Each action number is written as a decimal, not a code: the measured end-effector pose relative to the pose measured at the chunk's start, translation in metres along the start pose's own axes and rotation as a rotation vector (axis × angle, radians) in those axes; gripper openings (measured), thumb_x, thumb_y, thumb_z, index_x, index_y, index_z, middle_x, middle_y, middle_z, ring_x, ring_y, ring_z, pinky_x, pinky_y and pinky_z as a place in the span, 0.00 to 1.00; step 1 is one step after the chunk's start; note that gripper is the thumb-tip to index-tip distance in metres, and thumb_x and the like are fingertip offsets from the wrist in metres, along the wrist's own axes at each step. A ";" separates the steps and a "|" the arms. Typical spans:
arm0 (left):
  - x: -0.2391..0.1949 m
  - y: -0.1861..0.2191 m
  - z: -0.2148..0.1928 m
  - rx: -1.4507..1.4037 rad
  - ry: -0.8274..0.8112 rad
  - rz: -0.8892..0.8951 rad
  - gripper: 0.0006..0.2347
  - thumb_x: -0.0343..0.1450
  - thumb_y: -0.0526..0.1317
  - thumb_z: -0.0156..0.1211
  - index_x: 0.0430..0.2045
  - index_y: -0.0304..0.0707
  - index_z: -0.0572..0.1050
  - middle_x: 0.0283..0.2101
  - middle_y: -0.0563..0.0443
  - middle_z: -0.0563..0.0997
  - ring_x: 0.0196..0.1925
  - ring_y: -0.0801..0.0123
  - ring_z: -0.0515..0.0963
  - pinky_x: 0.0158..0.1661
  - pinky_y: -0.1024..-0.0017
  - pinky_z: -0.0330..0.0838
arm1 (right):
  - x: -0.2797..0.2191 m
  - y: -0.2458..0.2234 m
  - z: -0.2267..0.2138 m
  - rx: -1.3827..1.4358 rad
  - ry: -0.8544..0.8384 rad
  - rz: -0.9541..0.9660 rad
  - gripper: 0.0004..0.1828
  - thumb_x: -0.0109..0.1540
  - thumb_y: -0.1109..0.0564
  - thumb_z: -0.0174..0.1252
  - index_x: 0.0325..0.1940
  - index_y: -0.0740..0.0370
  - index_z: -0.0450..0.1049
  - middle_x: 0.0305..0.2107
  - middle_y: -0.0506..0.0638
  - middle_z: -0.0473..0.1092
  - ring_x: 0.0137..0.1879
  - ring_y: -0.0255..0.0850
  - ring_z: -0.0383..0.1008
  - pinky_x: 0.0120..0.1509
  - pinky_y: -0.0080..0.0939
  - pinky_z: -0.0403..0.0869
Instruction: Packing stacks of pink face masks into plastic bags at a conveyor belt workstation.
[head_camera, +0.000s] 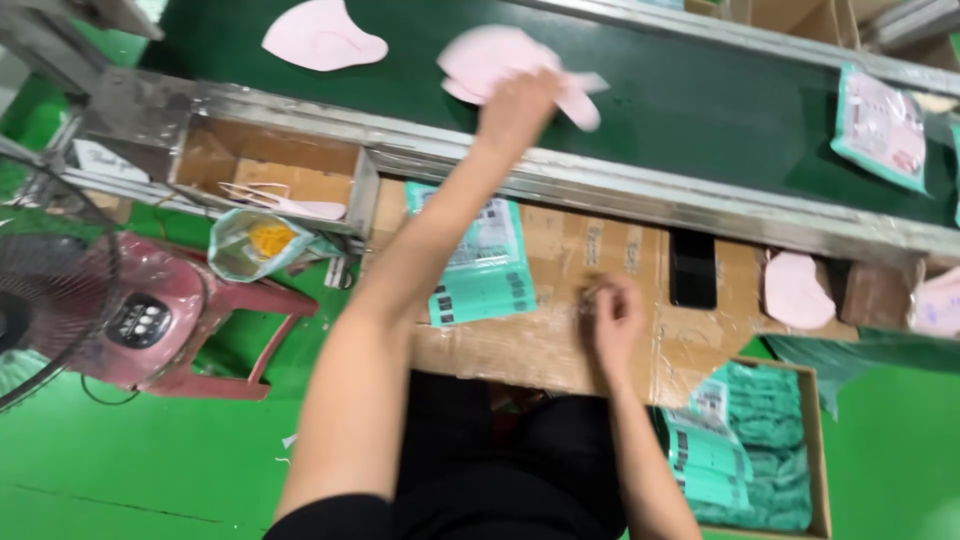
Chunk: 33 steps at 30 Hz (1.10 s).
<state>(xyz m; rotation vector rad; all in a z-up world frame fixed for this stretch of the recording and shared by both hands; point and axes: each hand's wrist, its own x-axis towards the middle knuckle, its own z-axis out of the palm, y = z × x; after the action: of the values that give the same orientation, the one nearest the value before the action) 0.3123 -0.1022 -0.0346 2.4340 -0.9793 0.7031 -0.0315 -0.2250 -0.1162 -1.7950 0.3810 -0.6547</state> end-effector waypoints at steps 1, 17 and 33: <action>-0.015 0.034 -0.025 -0.010 -0.006 0.008 0.05 0.78 0.40 0.56 0.44 0.44 0.75 0.39 0.49 0.79 0.43 0.56 0.81 0.44 0.55 0.74 | 0.011 -0.023 -0.013 -0.005 0.011 0.007 0.10 0.68 0.63 0.56 0.54 0.61 0.75 0.40 0.47 0.72 0.43 0.33 0.70 0.48 0.33 0.70; -0.225 0.172 -0.056 -0.920 -0.362 -0.135 0.59 0.54 0.45 0.82 0.75 0.37 0.39 0.76 0.31 0.49 0.79 0.40 0.48 0.74 0.50 0.48 | -0.011 -0.038 -0.075 -0.152 -0.346 -0.012 0.32 0.57 0.62 0.70 0.64 0.68 0.67 0.56 0.57 0.71 0.64 0.42 0.71 0.70 0.44 0.69; -0.242 0.184 -0.043 -1.005 -0.412 -0.214 0.50 0.59 0.41 0.79 0.76 0.42 0.48 0.71 0.35 0.66 0.71 0.44 0.69 0.69 0.55 0.66 | -0.028 -0.033 -0.058 0.069 -0.343 -0.086 0.65 0.52 0.65 0.74 0.82 0.65 0.37 0.56 0.57 0.70 0.62 0.46 0.74 0.70 0.47 0.73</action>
<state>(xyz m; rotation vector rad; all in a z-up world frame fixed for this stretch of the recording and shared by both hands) 0.0157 -0.0765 -0.1090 1.7238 -0.8806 -0.3441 -0.0905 -0.2432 -0.0790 -1.8238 0.0496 -0.4018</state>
